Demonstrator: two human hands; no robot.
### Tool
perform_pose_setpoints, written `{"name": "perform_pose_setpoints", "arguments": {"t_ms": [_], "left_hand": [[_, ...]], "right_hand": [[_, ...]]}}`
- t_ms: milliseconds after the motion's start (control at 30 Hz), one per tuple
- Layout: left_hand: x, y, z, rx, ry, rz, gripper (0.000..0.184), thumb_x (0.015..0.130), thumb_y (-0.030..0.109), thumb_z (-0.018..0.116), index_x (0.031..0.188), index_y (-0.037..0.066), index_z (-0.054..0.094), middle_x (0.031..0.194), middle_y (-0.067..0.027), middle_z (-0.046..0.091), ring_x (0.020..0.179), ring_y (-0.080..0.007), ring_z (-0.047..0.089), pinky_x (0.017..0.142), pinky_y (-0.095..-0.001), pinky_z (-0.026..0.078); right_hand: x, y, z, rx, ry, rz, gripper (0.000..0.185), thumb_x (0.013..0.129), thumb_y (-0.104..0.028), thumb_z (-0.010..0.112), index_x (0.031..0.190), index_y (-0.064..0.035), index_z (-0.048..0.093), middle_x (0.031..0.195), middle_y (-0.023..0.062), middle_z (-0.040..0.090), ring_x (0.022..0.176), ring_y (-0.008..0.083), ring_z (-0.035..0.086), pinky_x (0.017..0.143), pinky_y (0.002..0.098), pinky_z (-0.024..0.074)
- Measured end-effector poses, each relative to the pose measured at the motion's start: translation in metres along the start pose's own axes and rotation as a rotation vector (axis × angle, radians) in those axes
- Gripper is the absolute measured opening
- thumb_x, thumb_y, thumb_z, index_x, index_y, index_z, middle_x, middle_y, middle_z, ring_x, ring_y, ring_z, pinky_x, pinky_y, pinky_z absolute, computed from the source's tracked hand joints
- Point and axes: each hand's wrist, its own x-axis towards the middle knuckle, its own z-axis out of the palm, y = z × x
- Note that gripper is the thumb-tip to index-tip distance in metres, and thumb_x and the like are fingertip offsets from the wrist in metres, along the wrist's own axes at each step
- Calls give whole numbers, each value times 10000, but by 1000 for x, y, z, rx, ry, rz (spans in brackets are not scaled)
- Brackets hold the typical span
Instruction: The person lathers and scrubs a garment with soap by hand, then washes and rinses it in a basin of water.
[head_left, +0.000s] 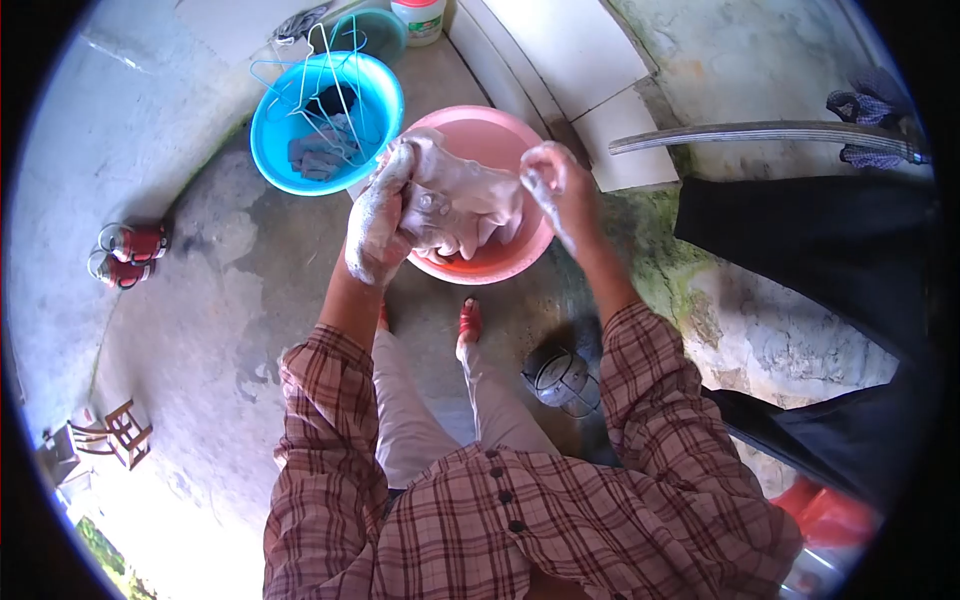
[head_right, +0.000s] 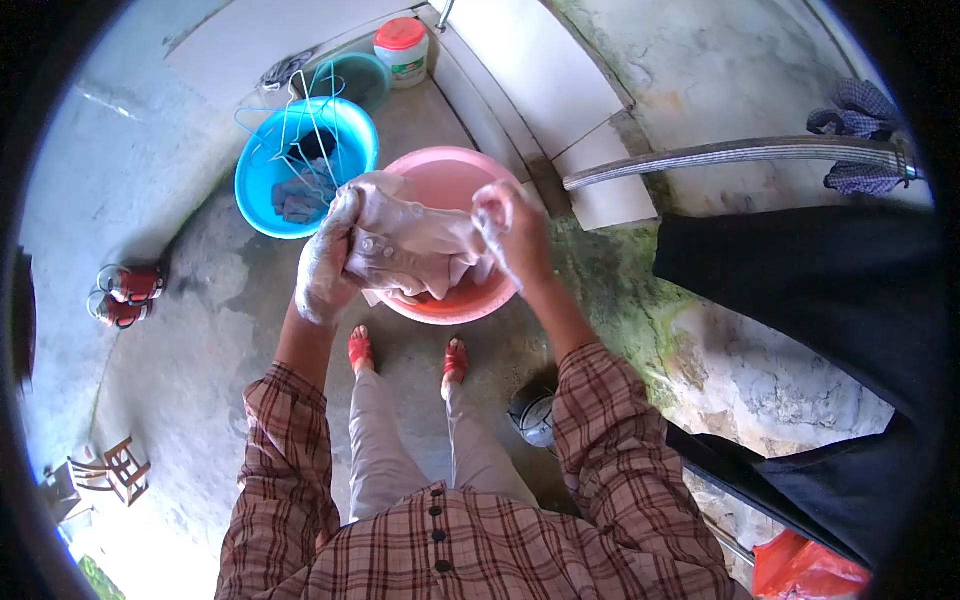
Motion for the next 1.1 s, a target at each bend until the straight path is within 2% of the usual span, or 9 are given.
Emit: {"name": "perform_pose_setpoints", "arguments": {"t_ms": [67, 200, 400, 600, 667, 733, 867, 933, 1100], "left_hand": [[4, -5, -13, -26, -43, 5, 273, 936, 249, 532, 1131, 57, 525, 1033, -62, 587, 943, -186, 582, 843, -345, 497], [1, -10, -13, -34, -163, -12, 370, 941, 277, 518, 1245, 71, 474, 1164, -82, 567, 1063, -216, 560, 930, -379, 462], [-13, -10, 13, -46, -131, -39, 354, 941, 257, 521, 1237, 67, 486, 1154, -73, 572, 1072, -212, 553, 923, -381, 463], [-22, -11, 20, -35, -187, -57, 389, 926, 253, 548, 1253, 55, 475, 1202, -92, 560, 1106, -229, 542, 959, -398, 442], [-19, -14, 13, -26, -135, -21, 401, 923, 258, 553, 1257, 51, 473, 1212, -92, 557, 1111, -229, 540, 958, -399, 443], [-15, -15, 4, -31, -107, -37, 344, 915, 245, 569, 1202, 66, 508, 1128, -69, 562, 1008, -194, 564, 876, -345, 478], [-19, -2, 5, -36, -68, 33, 353, 916, 271, 566, 1210, 85, 507, 1134, -66, 557, 1010, -198, 561, 898, -355, 469], [-21, 5, 6, 58, -74, 80, 349, 929, 259, 542, 1230, 89, 500, 1134, -66, 559, 1014, -192, 560, 910, -349, 462], [-12, 8, -16, 382, -17, 196, 288, 929, 169, 517, 1183, 34, 516, 1047, -55, 578, 955, -145, 564, 869, -297, 460]], "right_hand": [[-20, 0, 5, 88, -195, 193, 133, 760, -11, 671, 870, -50, 608, 784, 60, 625, 699, 146, 597, 624, 284, 479], [-51, 33, 47, 6, -176, 41, 289, 738, -82, 684, 1026, -86, 661, 1013, 115, 630, 923, 270, 624, 794, 349, 503], [-46, 21, 67, -24, -235, -117, 227, 856, -119, 599, 1081, -97, 609, 1003, 102, 616, 933, 207, 592, 810, 337, 469], [-54, 17, 57, 149, -370, -13, 204, 814, -79, 636, 1017, -100, 637, 965, 82, 618, 860, 185, 611, 751, 348, 487], [-60, 43, 74, 329, -572, 237, 256, 786, -137, 688, 1035, -122, 634, 1034, 107, 604, 914, 213, 611, 780, 357, 483], [-61, 37, 66, -4, -458, 49, 289, 782, -211, 705, 1050, -135, 628, 1102, 122, 587, 986, 220, 595, 823, 340, 477], [-57, 53, 51, 205, -336, 203, 243, 836, -185, 665, 1031, -54, 602, 1031, 81, 572, 969, 196, 583, 846, 301, 469], [-47, 35, 21, 654, -405, 390, 222, 850, -125, 648, 1025, -1, 593, 1033, 67, 578, 933, 150, 582, 830, 256, 470], [-29, 3, -24, 711, -319, 264, 99, 859, -103, 635, 920, -32, 602, 849, -15, 556, 810, 69, 518, 731, 203, 429]]}}
